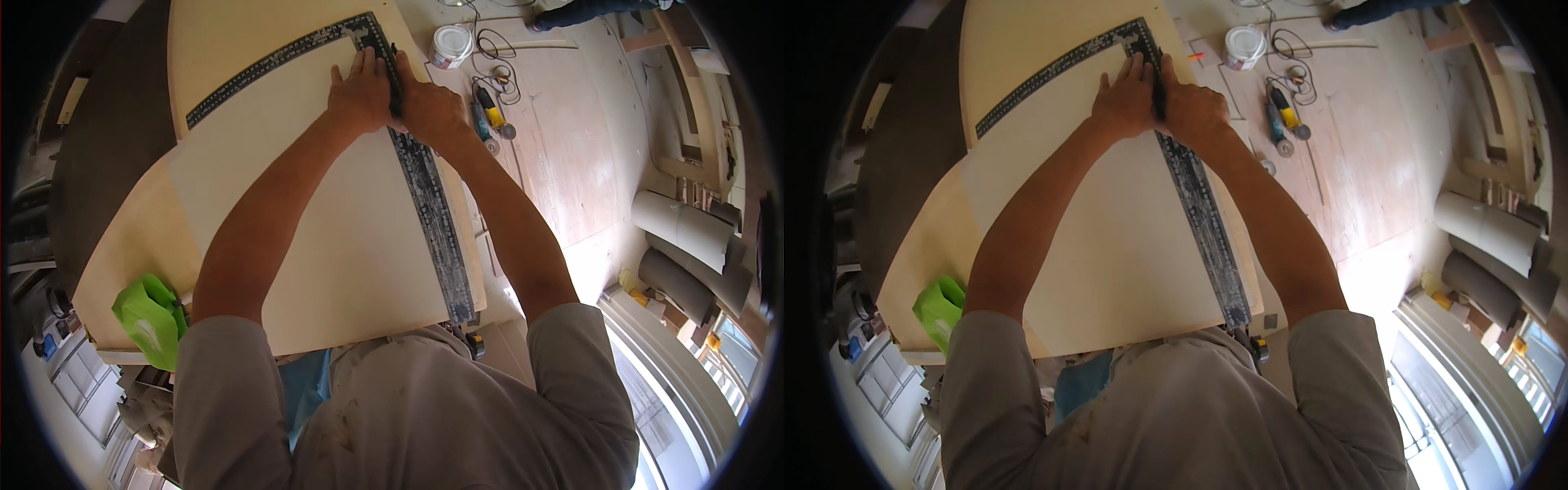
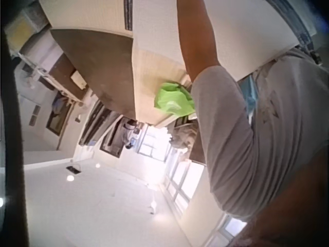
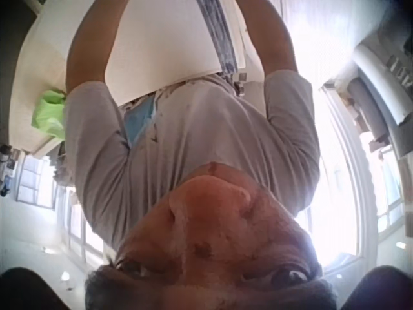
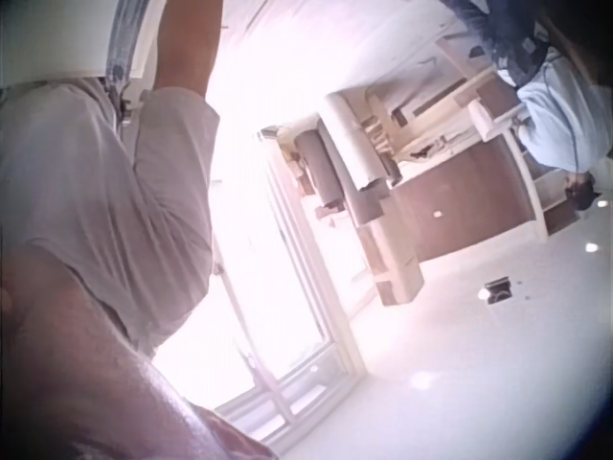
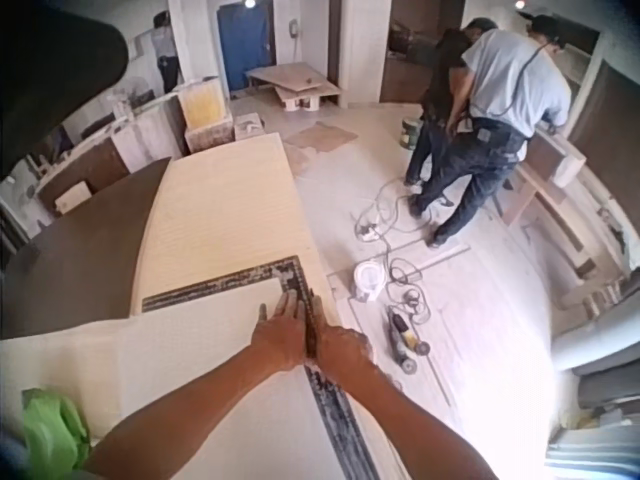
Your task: The person positions a square ruler on a large sheet of plywood and uses a utility knife to score straight lines along the ruler's edges. The person repeatedly repositions the ruler and scores additional lines to create a rectangular outline on the plywood.
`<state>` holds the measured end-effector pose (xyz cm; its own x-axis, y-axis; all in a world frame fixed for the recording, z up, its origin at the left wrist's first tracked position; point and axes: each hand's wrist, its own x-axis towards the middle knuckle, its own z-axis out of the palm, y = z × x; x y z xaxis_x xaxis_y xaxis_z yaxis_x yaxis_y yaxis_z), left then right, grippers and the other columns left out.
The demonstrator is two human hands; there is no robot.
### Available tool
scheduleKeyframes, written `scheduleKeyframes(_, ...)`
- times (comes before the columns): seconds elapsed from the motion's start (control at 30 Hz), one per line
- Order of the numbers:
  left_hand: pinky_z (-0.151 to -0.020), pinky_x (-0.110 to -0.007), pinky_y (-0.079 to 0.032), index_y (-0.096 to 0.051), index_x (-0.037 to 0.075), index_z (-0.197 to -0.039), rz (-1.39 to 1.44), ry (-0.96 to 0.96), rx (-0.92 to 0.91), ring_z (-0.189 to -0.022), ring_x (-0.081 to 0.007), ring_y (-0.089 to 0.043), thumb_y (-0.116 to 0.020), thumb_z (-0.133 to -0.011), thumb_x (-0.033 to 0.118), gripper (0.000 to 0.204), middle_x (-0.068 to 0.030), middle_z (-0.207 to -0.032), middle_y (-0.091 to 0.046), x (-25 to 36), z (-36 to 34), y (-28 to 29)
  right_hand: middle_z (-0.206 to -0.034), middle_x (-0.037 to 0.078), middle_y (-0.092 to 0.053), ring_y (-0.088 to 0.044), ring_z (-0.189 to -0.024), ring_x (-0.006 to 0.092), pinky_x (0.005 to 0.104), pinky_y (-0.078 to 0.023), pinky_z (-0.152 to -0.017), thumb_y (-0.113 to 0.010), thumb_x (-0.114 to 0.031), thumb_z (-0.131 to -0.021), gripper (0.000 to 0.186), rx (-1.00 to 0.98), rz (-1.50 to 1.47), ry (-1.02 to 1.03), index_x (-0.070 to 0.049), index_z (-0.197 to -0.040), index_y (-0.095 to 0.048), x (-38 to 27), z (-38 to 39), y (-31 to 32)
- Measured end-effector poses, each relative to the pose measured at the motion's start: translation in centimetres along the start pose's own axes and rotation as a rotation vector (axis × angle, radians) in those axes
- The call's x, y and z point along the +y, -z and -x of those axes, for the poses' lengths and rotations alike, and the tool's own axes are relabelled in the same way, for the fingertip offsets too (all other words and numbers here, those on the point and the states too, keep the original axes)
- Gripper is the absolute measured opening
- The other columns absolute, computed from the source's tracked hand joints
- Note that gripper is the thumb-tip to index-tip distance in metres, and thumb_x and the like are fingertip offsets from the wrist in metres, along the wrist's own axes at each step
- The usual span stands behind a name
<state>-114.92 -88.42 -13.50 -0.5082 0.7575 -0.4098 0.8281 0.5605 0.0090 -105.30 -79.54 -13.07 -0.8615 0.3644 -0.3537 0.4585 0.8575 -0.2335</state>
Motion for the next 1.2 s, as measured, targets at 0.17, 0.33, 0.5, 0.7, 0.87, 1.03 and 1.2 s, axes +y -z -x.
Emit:
scheduleKeyframes(0.17,-0.118,-0.056,-0.022,-0.022,-0.002,-0.152,0.001,0.015,0.010,-0.150,-0.0296,-0.016,-0.082,-0.064,0.063,0.125,-0.0194,-0.161,-0.016,0.0,-0.3,-0.1,-0.099,0.020,-0.071,-0.071,-0.087,0.0348,0.0450,-0.056,-0.076,-0.060,-0.030,-0.092,0.084,-0.016,-0.036,-0.014,-0.010,-0.156,-0.010,0.6,2.3,-1.3)
scheduleKeyframes(0.33,-0.119,-0.054,-0.021,-0.024,-0.004,-0.151,-0.001,0.003,0.047,-0.149,-0.0305,-0.019,-0.083,-0.061,0.064,0.127,-0.0210,-0.160,-0.018,0.0,-0.2,-0.3,-0.094,0.022,-0.070,-0.071,-0.084,0.0368,0.0470,-0.056,-0.075,-0.051,-0.016,-0.090,0.078,-0.066,-0.031,-0.049,-0.010,-0.156,-0.011,0.5,5.1,-1.7)
scheduleKeyframes(0.5,-0.119,-0.053,-0.022,-0.024,-0.005,-0.150,-0.034,0.004,0.078,-0.149,-0.0301,-0.020,-0.081,-0.061,0.066,0.127,-0.0225,-0.159,-0.020,-0.1,-0.5,-0.8,-0.087,0.023,-0.070,-0.071,-0.079,0.0382,0.0493,-0.056,-0.074,-0.049,-0.011,-0.086,0.079,-0.066,-0.063,-0.063,-0.010,-0.156,-0.012,0.7,7.5,-2.5)
scheduleKeyframes(0.7,-0.119,-0.053,-0.023,-0.024,-0.006,-0.150,-0.111,-0.010,0.037,-0.149,-0.0300,-0.018,-0.077,-0.063,0.069,0.126,-0.0220,-0.159,-0.019,0.1,-0.4,-0.4,-0.085,0.023,-0.069,-0.071,-0.075,0.0391,0.0502,-0.056,-0.072,-0.050,-0.012,-0.086,0.082,-0.091,-0.079,-0.105,-0.010,-0.157,-0.009,0.6,10.4,-3.2)
scheduleKeyframes(0.87,-0.118,-0.054,-0.024,-0.025,-0.006,-0.149,-0.128,-0.006,0.066,-0.149,-0.0311,-0.020,-0.079,-0.063,0.066,0.125,-0.0232,-0.158,-0.022,0.0,-0.6,-0.9,-0.082,0.021,-0.069,-0.070,-0.072,0.0385,0.0494,-0.057,-0.068,-0.052,-0.013,-0.086,0.084,-0.175,-0.090,-0.133,-0.010,-0.157,-0.007,0.6,12.7,-3.3)
scheduleKeyframes(1.03,-0.120,-0.051,-0.019,-0.024,-0.012,-0.147,-0.041,-0.035,-0.032,-0.149,-0.0360,-0.016,-0.081,-0.065,0.061,0.125,-0.0287,-0.158,-0.018,0.2,-0.1,1.1,-0.075,0.017,-0.066,-0.069,-0.064,0.0358,0.0483,-0.057,-0.062,-0.055,-0.013,-0.085,0.087,-0.167,-0.062,-0.134,-0.010,-0.157,-0.007,1.2,15.2,-4.9)
scheduleKeyframes(1.2,-0.121,-0.052,-0.015,-0.023,-0.014,-0.146,0.025,-0.038,-0.105,-0.149,-0.0403,-0.014,-0.083,-0.063,0.059,0.126,-0.0336,-0.157,-0.013,0.0,-0.2,1.7,-0.068,0.014,-0.062,-0.064,-0.051,0.0313,0.0462,-0.054,-0.049,-0.058,-0.011,-0.082,0.088,-0.050,-0.061,-0.081,-0.009,-0.157,-0.012,1.9,18.8,-7.1)
